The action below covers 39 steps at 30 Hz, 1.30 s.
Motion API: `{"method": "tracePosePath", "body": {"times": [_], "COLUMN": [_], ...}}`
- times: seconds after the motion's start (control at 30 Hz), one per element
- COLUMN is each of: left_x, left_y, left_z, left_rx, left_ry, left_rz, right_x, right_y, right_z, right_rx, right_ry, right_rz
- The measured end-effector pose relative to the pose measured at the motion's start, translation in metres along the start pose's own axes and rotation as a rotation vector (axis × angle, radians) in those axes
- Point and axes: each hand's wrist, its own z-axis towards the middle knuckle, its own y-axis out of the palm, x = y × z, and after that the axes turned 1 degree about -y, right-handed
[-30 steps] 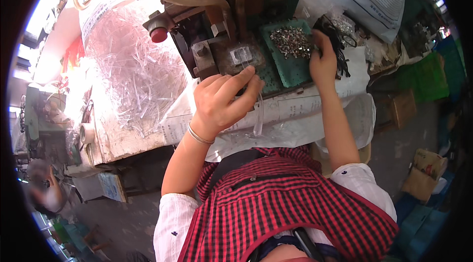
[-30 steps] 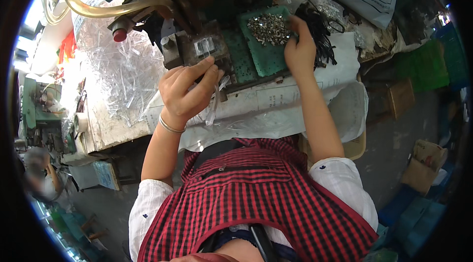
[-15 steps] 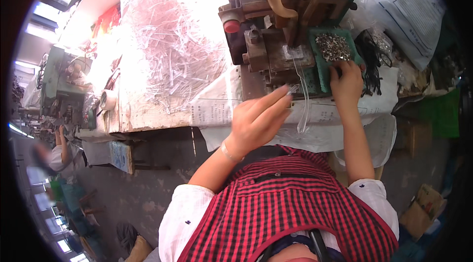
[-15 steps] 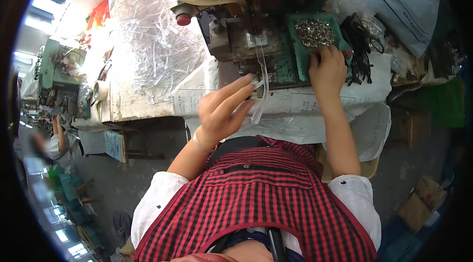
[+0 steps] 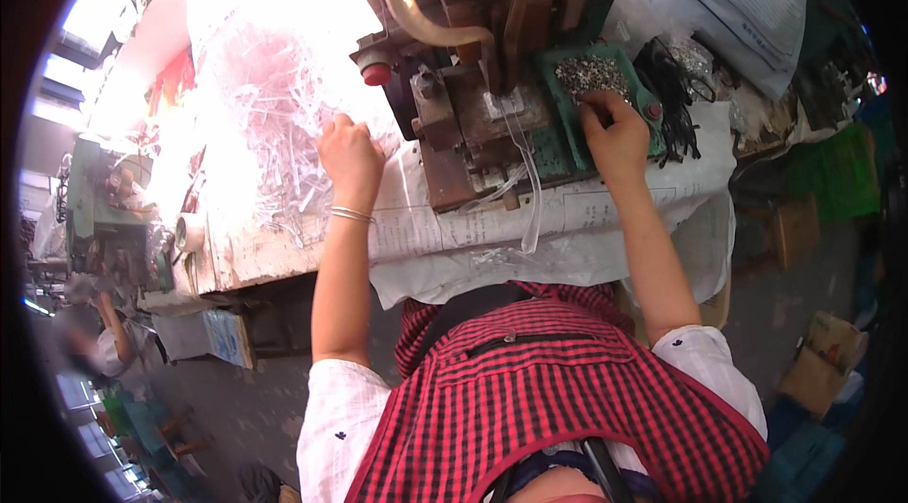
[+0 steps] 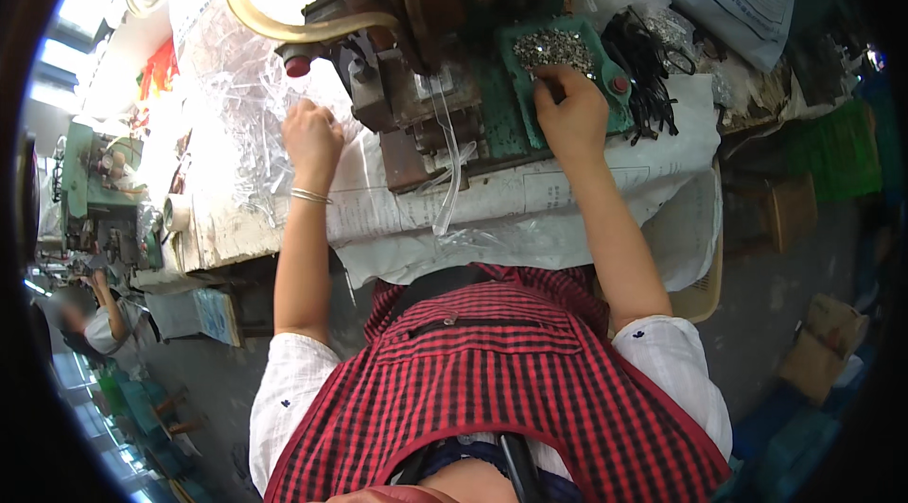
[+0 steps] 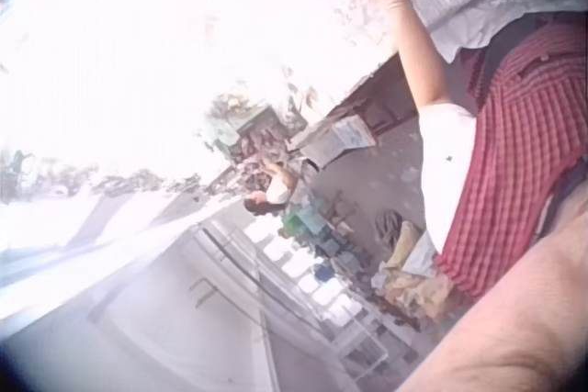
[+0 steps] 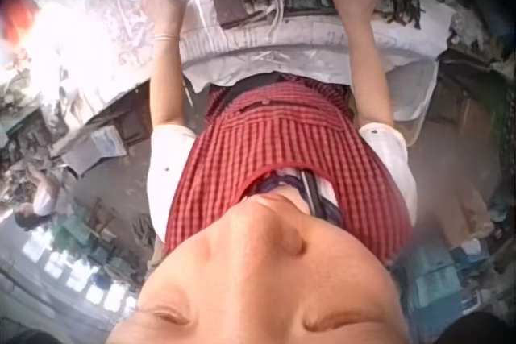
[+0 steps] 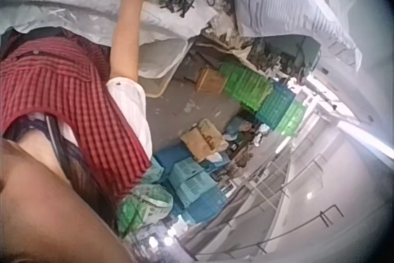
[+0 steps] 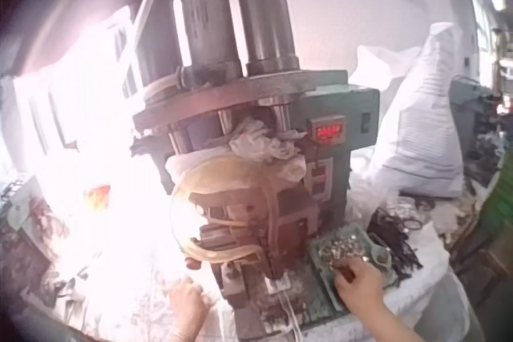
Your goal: The person repeatedly picks small metallic components from a tray and places them into a press machine, then removes the processed items. The cycle continues with consistent hand movements and no visible change in the final output location.
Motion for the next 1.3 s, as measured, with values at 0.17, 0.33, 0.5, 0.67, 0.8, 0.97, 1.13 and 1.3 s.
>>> {"method": "tracePosePath", "body": {"times": [0.17, 0.33, 0.5, 0.67, 0.8, 0.97, 1.13, 1.3], "left_x": [-0.026, -0.064, -0.065, -0.015, 0.005, 0.048, 0.083, 0.122], "left_y": [-0.071, -0.095, -0.022, -0.013, -0.030, -0.105, -0.148, -0.137], "left_z": [-0.020, -0.066, -0.066, -0.016, -0.015, -0.014, -0.027, -0.011], "left_rx": [-0.127, 0.079, 0.461, 0.467, 0.428, 0.486, 0.610, 0.551], "left_ry": [0.035, -0.350, -0.519, -0.456, -0.454, -0.399, 0.277, 0.705], "left_rz": [0.128, -0.415, -1.347, -1.411, -1.498, -1.669, -1.030, -0.723], "right_x": [0.034, 0.051, -0.022, -0.086, -0.092, -0.100, -0.130, -0.113], "right_y": [-0.033, -0.076, -0.042, 0.017, 0.027, 0.031, 0.011, -0.020], "right_z": [-0.012, -0.045, -0.026, 0.016, 0.003, -0.002, -0.009, 0.002], "right_rx": [0.066, 0.182, 0.000, 0.030, -0.028, -0.075, -0.184, -0.400], "right_ry": [-0.115, -0.040, -0.139, -0.398, -0.193, -0.027, 0.021, -0.083], "right_rz": [-0.077, -0.115, 0.201, 0.321, 0.560, 0.797, 0.843, 0.736]}}
